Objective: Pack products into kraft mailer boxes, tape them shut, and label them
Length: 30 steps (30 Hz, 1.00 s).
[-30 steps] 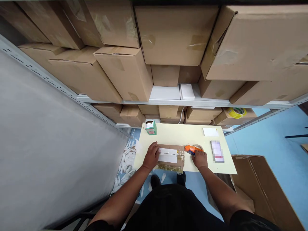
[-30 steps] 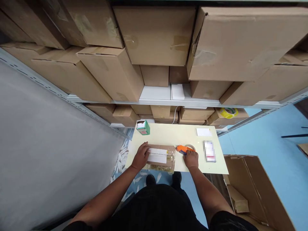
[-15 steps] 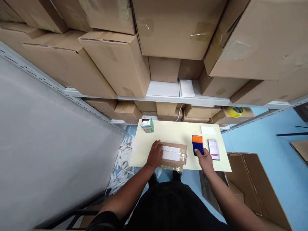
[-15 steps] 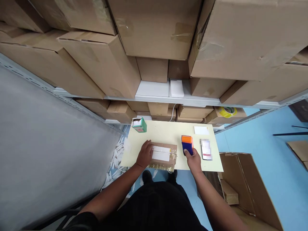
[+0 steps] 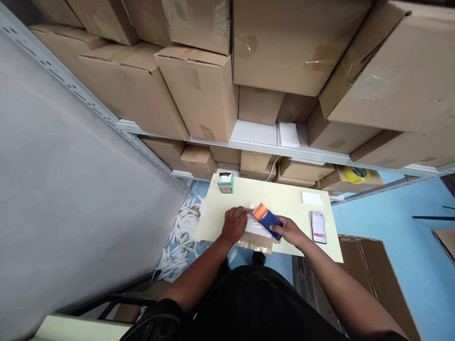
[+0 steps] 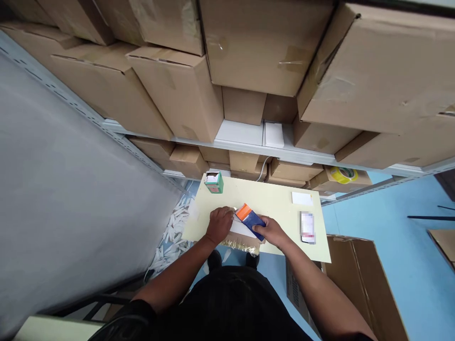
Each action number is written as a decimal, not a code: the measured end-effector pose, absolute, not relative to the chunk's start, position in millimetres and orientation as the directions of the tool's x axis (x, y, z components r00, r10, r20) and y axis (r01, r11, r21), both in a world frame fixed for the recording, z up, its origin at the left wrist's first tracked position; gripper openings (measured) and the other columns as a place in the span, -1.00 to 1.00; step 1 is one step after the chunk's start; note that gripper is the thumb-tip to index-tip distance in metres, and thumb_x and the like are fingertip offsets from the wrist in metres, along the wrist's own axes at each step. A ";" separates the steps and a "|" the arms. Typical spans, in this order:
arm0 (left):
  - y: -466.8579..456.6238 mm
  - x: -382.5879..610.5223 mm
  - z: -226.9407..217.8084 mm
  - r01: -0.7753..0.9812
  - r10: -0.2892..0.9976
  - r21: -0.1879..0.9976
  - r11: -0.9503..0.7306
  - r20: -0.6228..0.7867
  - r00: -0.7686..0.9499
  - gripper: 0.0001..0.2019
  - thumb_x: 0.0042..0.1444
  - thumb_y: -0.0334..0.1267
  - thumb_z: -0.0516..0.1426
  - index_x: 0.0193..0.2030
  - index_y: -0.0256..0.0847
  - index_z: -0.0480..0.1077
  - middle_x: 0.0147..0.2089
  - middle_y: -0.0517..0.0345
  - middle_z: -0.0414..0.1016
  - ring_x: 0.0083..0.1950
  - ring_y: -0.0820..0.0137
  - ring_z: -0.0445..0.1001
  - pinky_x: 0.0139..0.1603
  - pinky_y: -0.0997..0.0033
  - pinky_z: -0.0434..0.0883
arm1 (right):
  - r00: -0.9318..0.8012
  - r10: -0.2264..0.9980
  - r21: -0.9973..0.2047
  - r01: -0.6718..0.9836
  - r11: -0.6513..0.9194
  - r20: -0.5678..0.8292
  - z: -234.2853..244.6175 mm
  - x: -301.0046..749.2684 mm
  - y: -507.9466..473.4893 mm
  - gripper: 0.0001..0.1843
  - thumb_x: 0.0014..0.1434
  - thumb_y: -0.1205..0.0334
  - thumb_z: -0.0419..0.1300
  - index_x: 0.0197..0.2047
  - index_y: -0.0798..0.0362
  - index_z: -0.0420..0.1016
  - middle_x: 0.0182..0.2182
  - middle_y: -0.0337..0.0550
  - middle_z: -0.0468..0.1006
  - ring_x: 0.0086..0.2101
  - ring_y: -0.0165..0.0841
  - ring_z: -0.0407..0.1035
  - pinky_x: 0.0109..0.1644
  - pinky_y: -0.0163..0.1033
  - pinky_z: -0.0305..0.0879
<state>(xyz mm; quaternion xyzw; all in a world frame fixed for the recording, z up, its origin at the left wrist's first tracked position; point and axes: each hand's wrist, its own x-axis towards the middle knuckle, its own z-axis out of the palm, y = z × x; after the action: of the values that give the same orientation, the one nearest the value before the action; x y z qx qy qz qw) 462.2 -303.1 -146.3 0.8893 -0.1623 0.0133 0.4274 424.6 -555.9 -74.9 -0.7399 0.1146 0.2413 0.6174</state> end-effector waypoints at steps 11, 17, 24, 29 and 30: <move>-309.2 465.8 -124.8 0.297 -0.205 0.940 -0.169 -0.328 0.922 -0.57 0.23 0.15 0.09 -0.32 -0.21 0.49 -0.37 0.15 0.51 -0.27 0.32 0.47 -0.23 0.38 0.36 | 0.765 0.218 -0.700 -0.384 -0.602 -0.606 -62.5 451.2 -551.2 -0.72 0.08 0.08 0.29 -0.18 0.05 0.58 -0.30 -0.22 0.65 -0.31 -0.33 0.47 -0.28 -0.34 0.27; -306.4 462.6 -128.9 0.372 -0.178 0.926 -0.057 -0.376 0.909 -0.57 0.16 0.16 0.14 -0.38 -0.22 0.45 -0.48 0.20 0.44 -0.38 0.37 0.43 -0.30 0.41 0.32 | 0.726 0.208 -0.627 -0.370 -0.685 -0.655 -58.3 458.8 -545.1 -0.51 0.09 -0.26 0.32 -0.28 0.06 0.53 -0.43 -0.23 0.59 -0.42 -0.36 0.40 -0.39 -0.34 0.19; -299.8 456.3 -134.4 0.374 -0.082 0.914 -0.158 -0.390 0.917 -0.60 0.18 0.08 0.12 -0.39 -0.23 0.49 -0.49 0.20 0.47 -0.42 0.39 0.41 -0.37 0.43 0.27 | 0.683 0.206 -0.587 -0.388 -0.710 -0.701 -56.8 462.1 -542.6 -0.42 0.09 -0.34 0.31 -0.23 0.06 0.57 -0.38 -0.17 0.65 -0.38 -0.32 0.48 -0.36 -0.33 0.24; -295.3 451.2 -138.3 0.329 -0.057 0.911 -0.249 -0.352 0.934 -0.61 0.21 0.06 0.09 -0.46 -0.21 0.43 -0.51 0.23 0.42 -0.44 0.40 0.38 -0.40 0.44 0.22 | 0.645 0.287 -0.614 -0.364 -0.700 -0.708 -58.3 463.4 -542.9 -0.43 0.16 -0.32 0.25 -0.13 0.05 0.61 -0.33 -0.18 0.68 -0.33 -0.30 0.51 -0.28 -0.32 0.29; -295.1 450.9 -137.3 0.325 -0.053 0.910 -0.258 -0.349 0.936 -0.61 0.21 0.05 0.08 -0.46 -0.20 0.42 -0.52 0.24 0.41 -0.44 0.40 0.36 -0.41 0.44 0.20 | 0.646 0.290 -0.613 -0.353 -0.707 -0.706 -58.7 462.9 -541.7 -0.44 0.17 -0.31 0.25 -0.11 0.04 0.62 -0.31 -0.19 0.68 -0.32 -0.29 0.52 -0.27 -0.32 0.29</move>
<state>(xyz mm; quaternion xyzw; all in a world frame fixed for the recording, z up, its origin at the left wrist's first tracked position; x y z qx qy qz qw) 450.9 -295.1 -137.3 0.7774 0.0874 -0.1566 0.6029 462.9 -541.7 -58.7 -0.8226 0.0189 0.4205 0.3823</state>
